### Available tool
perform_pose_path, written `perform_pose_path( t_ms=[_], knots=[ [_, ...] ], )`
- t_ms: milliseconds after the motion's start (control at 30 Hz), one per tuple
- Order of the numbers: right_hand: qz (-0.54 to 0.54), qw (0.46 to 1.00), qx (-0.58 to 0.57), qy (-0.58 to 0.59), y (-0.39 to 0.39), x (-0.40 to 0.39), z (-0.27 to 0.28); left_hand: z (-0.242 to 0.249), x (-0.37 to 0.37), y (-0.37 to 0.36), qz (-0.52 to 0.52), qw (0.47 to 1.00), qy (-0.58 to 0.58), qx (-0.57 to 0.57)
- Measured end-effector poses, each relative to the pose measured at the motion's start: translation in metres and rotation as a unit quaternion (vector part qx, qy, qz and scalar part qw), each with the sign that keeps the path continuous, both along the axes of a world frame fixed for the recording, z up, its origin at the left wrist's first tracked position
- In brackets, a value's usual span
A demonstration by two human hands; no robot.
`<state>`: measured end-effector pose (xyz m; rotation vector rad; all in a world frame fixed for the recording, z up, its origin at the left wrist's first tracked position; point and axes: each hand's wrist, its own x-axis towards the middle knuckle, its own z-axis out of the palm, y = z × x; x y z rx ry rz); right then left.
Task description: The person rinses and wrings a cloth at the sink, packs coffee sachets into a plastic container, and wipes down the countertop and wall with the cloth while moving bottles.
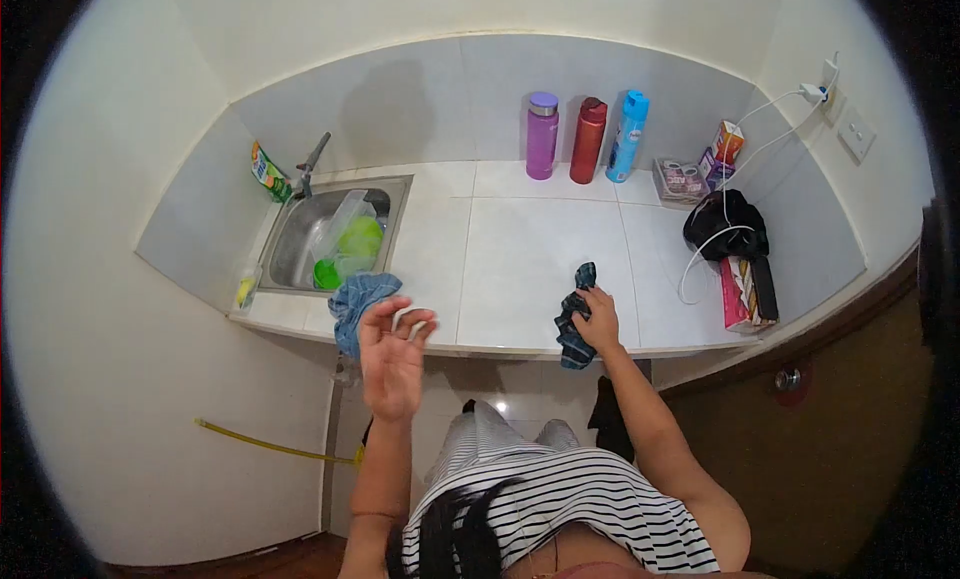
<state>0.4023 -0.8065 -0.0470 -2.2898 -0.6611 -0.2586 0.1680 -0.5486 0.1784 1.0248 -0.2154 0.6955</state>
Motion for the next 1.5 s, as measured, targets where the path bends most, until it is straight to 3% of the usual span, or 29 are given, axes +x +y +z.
perform_pose_path(
  t_ms=[67,167,233,300,333,633,733,867,1033,1067,1167,1200,1300,1333,1400,1467,1500],
  knots=[
    [-0.018,1.0,-0.013,0.007,0.004,0.0,-0.005,0.046,-0.001,-0.036,-0.142,0.984,-0.101,-0.035],
    [-0.009,1.0,-0.001,0.001,0.003,-0.002,-0.002,0.107,0.002,-0.074,-0.339,0.916,-0.21,-0.035],
    [-0.004,1.0,0.0,0.011,0.001,-0.004,-0.001,0.134,0.011,-0.101,-0.408,0.851,-0.304,-0.131],
    [-0.003,1.0,0.001,0.01,0.0,0.001,-0.01,0.149,0.0,-0.112,-0.435,0.805,-0.29,-0.28],
    [-0.004,1.0,-0.004,0.01,0.0,0.001,-0.012,0.15,-0.007,-0.1,-0.452,0.811,-0.253,-0.272],
    [-0.118,0.992,0.011,0.052,0.028,-0.009,0.005,0.173,0.041,-0.022,-0.523,0.751,-0.311,-0.255],
    [-0.147,0.989,-0.005,0.006,0.053,-0.017,-0.009,0.175,0.056,0.007,-0.553,0.72,-0.337,-0.25],
    [-0.068,0.998,-0.004,0.005,0.119,-0.024,-0.002,0.166,0.061,0.052,-0.552,0.726,-0.31,-0.269],
    [0.112,0.993,0.047,-0.006,0.215,-0.015,0.001,0.14,0.075,0.095,-0.477,0.776,-0.307,-0.275],
    [0.15,0.988,0.018,-0.005,0.235,-0.012,0.016,0.131,0.084,0.11,-0.458,0.799,-0.319,-0.223],
    [0.182,0.963,-0.19,0.053,0.282,0.018,0.023,0.094,0.098,0.14,-0.323,0.898,-0.243,-0.177],
    [0.235,0.952,-0.194,0.024,0.288,0.029,0.014,0.073,0.106,0.15,-0.285,0.919,-0.215,-0.168],
    [0.176,0.975,0.0,0.138,0.294,0.053,0.035,-0.015,0.111,0.178,-0.202,0.971,0.026,-0.127],
    [0.18,0.975,0.003,0.13,0.295,0.061,0.054,-0.05,0.106,0.184,-0.199,0.964,0.136,-0.111],
    [0.147,0.972,0.116,0.143,0.294,0.066,0.095,-0.108,0.096,0.179,-0.294,0.901,0.314,-0.06],
    [0.172,0.963,0.197,0.061,0.297,0.063,0.122,-0.127,0.099,0.158,-0.339,0.828,0.44,-0.072],
    [0.192,0.955,0.226,0.01,0.299,0.06,0.13,-0.125,0.107,0.143,-0.319,0.819,0.463,-0.116]
  ],
)
